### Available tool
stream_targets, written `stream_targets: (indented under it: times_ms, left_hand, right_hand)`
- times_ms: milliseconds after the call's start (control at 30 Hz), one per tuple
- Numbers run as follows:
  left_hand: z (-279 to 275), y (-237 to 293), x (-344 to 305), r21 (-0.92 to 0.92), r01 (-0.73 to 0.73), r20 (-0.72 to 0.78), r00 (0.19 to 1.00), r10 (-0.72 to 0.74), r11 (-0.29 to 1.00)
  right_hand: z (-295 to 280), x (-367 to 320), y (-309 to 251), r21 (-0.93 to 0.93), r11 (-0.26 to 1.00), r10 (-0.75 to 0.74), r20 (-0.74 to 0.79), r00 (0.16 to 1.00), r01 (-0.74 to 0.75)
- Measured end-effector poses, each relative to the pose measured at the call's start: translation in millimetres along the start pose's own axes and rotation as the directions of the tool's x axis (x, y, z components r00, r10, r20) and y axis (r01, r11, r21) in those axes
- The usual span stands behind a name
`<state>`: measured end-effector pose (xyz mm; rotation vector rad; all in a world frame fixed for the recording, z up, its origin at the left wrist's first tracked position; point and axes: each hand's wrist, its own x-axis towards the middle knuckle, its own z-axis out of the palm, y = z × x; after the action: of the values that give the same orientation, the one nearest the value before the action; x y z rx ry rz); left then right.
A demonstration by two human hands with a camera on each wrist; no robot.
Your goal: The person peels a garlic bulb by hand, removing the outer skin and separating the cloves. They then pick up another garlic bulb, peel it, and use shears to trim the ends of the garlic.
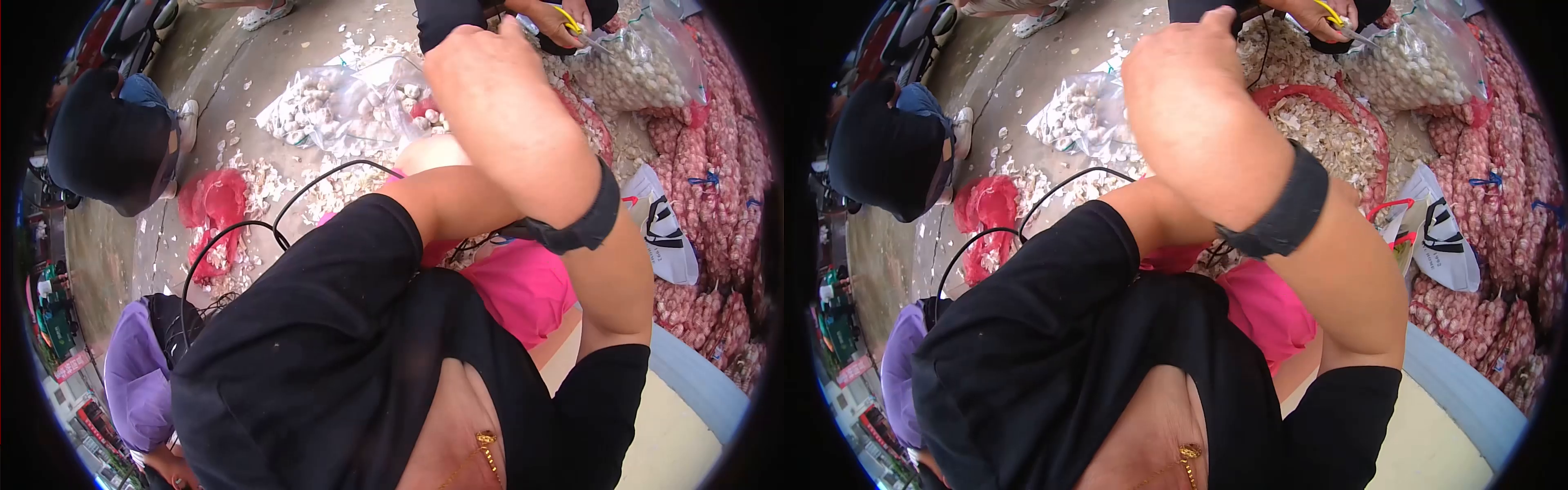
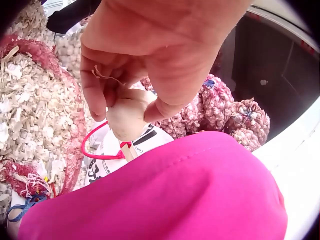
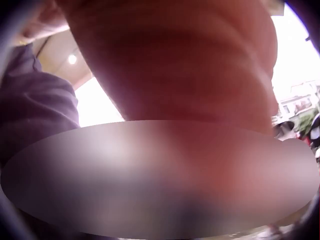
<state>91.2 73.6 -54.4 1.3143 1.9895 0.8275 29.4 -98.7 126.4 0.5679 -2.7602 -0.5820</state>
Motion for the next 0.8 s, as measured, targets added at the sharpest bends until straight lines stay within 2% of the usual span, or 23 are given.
stream_targets:
  times_ms: [133, 167, 200, 233, 300, 333, 367, 400, 433, 467, 500, 533, 567, 600, 633, 667, 700, 733, 767, 800]
  left_hand:
    - [2.9, 0.5, 1.2, 0.012, -0.034, -0.004, 0.999, 0.034, 0.999]
    - [3.9, -0.2, 2.5, 0.016, -0.045, 0.004, 0.999, 0.045, 0.999]
    - [0.6, 1.3, 0.2, 0.020, -0.059, 0.012, 0.998, 0.059, 0.998]
    - [-1.0, 2.5, 1.9, 0.013, -0.050, 0.033, 0.998, 0.049, 0.999]
    - [-8.7, 1.7, 1.8, 0.001, -0.025, 0.024, 0.999, 0.025, 1.000]
    - [-11.7, 1.4, 0.8, -0.014, 0.011, 0.016, 1.000, -0.011, 1.000]
    - [-17.1, 0.4, 1.2, -0.019, 0.047, 0.014, 0.999, -0.047, 0.999]
    - [-29.7, -0.2, -3.1, -0.014, 0.029, 0.019, 0.999, -0.029, 0.999]
    - [-37.1, -4.6, -4.2, -0.028, 0.046, 0.000, 0.999, -0.047, 0.999]
    - [-44.0, -8.9, -7.1, -0.041, 0.064, -0.019, 0.998, -0.065, 0.997]
    - [-51.6, -13.5, -9.6, -0.035, 0.050, -0.019, 0.999, -0.050, 0.998]
    - [-60.3, -17.1, -12.4, -0.135, 0.068, -0.044, 0.996, -0.074, 0.989]
    - [-67.4, -20.1, -16.4, -0.238, 0.085, -0.064, 0.993, -0.103, 0.968]
    - [-75.8, -24.9, -19.8, -0.337, 0.100, -0.084, 0.987, -0.136, 0.936]
    - [-83.6, -30.8, -24.6, -0.432, 0.115, -0.095, 0.981, -0.172, 0.894]
    - [-89.1, -36.3, -30.2, -0.523, 0.129, -0.096, 0.973, -0.208, 0.842]
    - [-96.6, -34.5, -40.7, -0.675, 0.088, -0.107, 0.971, -0.216, 0.733]
    - [-102.7, -30.5, -53.0, -0.803, 0.048, -0.107, 0.969, -0.224, 0.594]
    - [-106.9, -33.4, -60.5, -0.778, 0.036, -0.121, 0.971, -0.207, 0.627]
    - [-111.8, -36.5, -66.0, -0.753, 0.019, -0.139, 0.972, -0.188, 0.658]
  right_hand:
    - [-66.2, -30.7, 7.9, 0.033, 0.989, 0.146, -0.012, 0.989, -0.146]
    - [-82.2, -31.3, -3.7, 0.138, 0.990, 0.027, -0.177, 0.984, -0.003]
    - [-95.0, -30.2, -17.9, 0.214, 0.965, -0.072, -0.347, 0.935, 0.153]
    - [-93.5, -30.0, -41.1, 0.354, 0.909, 0.072, -0.652, 0.755, 0.219]
    - [-92.8, -28.4, -75.2, 0.375, 0.681, -0.048, -0.834, 0.550, 0.629]
    - [-81.7, -24.5, -76.8, 0.458, 0.468, -0.078, -0.830, 0.552, 0.756]
    - [-59.1, -32.4, -62.4, 0.406, 0.639, -0.258, -0.688, 0.679, 0.654]
    - [-36.4, -36.0, -43.5, 0.255, 0.832, -0.316, -0.514, 0.798, 0.493]
    - [-7.1, -39.4, -25.1, 0.307, 0.874, -0.293, -0.285, 0.913, 0.377]
    - [16.6, -54.1, 1.1, 0.317, 0.914, -0.209, -0.161, 0.965, 0.251]
    - [46.8, -67.8, 28.9, 0.494, 0.860, -0.027, -0.201, 0.979, 0.125]
    - [57.5, -79.8, 62.4, 0.497, 0.867, 0.064, -0.201, 0.978, 0.046]
    - [72.3, -96.5, 86.2, 0.520, 0.843, 0.281, -0.216, 0.935, -0.133]
    - [90.3, -113.7, 104.3, 0.547, 0.783, 0.481, -0.232, 0.846, -0.296]
    - [104.4, -135.3, 120.3, 0.582, 0.668, 0.630, -0.110, 0.769, -0.464]
    - [116.6, -153.0, 126.5, 0.591, 0.520, 0.755, 0.020, 0.655, -0.617]
    - [130.2, -161.1, 123.4, 0.586, 0.516, 0.763, 0.018, 0.646, -0.625]
    - [143.6, -172.0, 119.4, 0.766, 0.292, 0.742, 0.197, 0.641, -0.573]
    - [149.4, -182.7, 117.8, 0.864, 0.025, 0.670, 0.359, 0.650, -0.503]
    - [146.1, -181.7, 109.7, 0.916, -0.058, 0.643, 0.339, 0.687, -0.397]
